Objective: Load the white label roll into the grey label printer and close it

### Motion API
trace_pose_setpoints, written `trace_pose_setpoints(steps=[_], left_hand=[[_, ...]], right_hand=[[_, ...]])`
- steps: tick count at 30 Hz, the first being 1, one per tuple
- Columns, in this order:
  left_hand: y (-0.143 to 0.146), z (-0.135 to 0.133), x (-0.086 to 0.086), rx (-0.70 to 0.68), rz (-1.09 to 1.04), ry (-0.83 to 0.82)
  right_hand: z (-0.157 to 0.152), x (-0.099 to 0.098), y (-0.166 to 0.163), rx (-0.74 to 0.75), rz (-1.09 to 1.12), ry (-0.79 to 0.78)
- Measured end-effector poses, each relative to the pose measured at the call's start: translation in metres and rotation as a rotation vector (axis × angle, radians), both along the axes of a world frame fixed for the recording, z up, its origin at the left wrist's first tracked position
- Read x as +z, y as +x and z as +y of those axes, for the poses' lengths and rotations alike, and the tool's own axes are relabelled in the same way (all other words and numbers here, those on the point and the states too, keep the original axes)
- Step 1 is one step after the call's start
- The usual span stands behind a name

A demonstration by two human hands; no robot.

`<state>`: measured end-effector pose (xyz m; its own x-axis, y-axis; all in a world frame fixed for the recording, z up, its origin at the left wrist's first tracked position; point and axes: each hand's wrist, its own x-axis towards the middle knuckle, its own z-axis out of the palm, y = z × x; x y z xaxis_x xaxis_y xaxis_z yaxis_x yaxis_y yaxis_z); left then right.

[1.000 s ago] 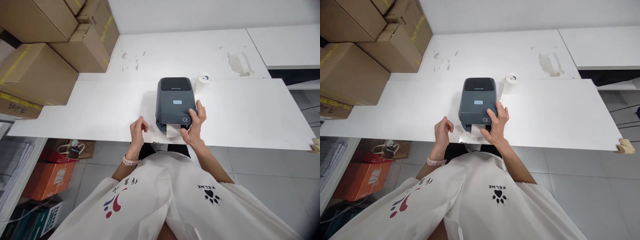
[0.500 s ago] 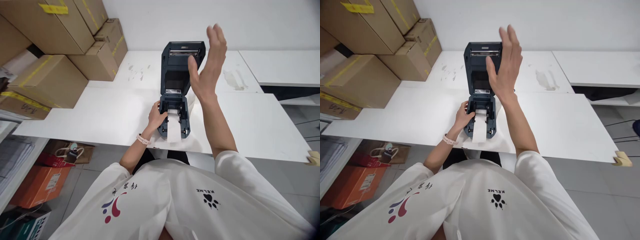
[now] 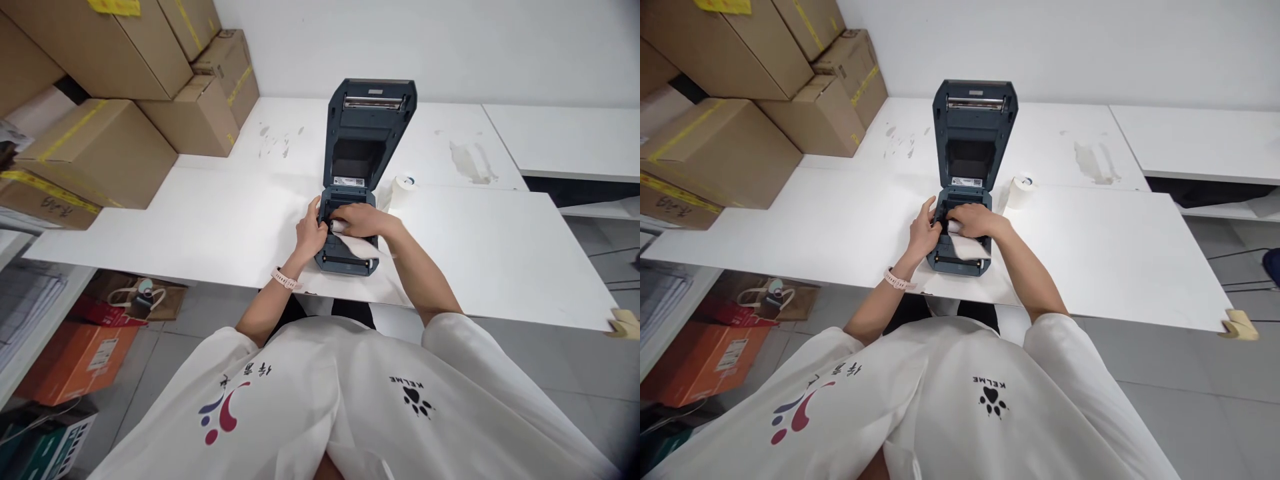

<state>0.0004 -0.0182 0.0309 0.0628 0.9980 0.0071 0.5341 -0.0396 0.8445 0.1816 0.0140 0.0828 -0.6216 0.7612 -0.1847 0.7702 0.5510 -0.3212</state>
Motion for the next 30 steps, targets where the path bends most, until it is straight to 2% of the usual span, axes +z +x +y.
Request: trace_pose_setpoints(steps=[3, 4, 6, 8, 10, 13, 15, 18, 22, 26, 30], left_hand=[[-0.001, -0.002, 0.001, -0.007, 0.012, -0.001], [-0.001, -0.003, 0.001, -0.006, 0.005, -0.002], [-0.001, -0.004, 0.000, -0.005, -0.018, -0.001], [-0.001, -0.004, -0.001, -0.001, -0.037, 0.006], [0.000, -0.003, -0.002, 0.009, -0.049, 0.015], [0.000, -0.003, -0.002, 0.022, -0.071, 0.008], [0.001, -0.004, -0.001, 0.028, -0.091, -0.004], [0.001, -0.005, 0.001, 0.034, -0.107, -0.010], [0.002, -0.003, -0.001, 0.034, -0.082, -0.002], [0.002, -0.002, -0.005, 0.048, -0.071, 0.013], [0.002, -0.003, -0.004, 0.058, -0.092, 0.002]], right_hand=[[-0.022, 0.020, 0.054, 0.106, 0.458, -0.101], [-0.033, 0.024, 0.076, 0.071, 0.595, -0.102], [-0.053, 0.022, 0.119, -0.110, 0.765, -0.111], [-0.064, 0.007, 0.151, -0.373, 0.804, -0.121], [-0.062, -0.019, 0.170, -0.630, 0.813, -0.128], [-0.045, -0.063, 0.178, -0.860, 0.910, -0.136], [-0.033, -0.085, 0.178, -0.885, 0.965, -0.135], [-0.016, -0.099, 0.183, -0.856, 1.027, -0.094], [0.019, -0.095, 0.192, -0.895, 1.036, -0.011], [0.058, -0.087, 0.181, -0.859, 0.902, -0.062], [0.061, -0.077, 0.166, -0.748, 0.954, 0.018]])
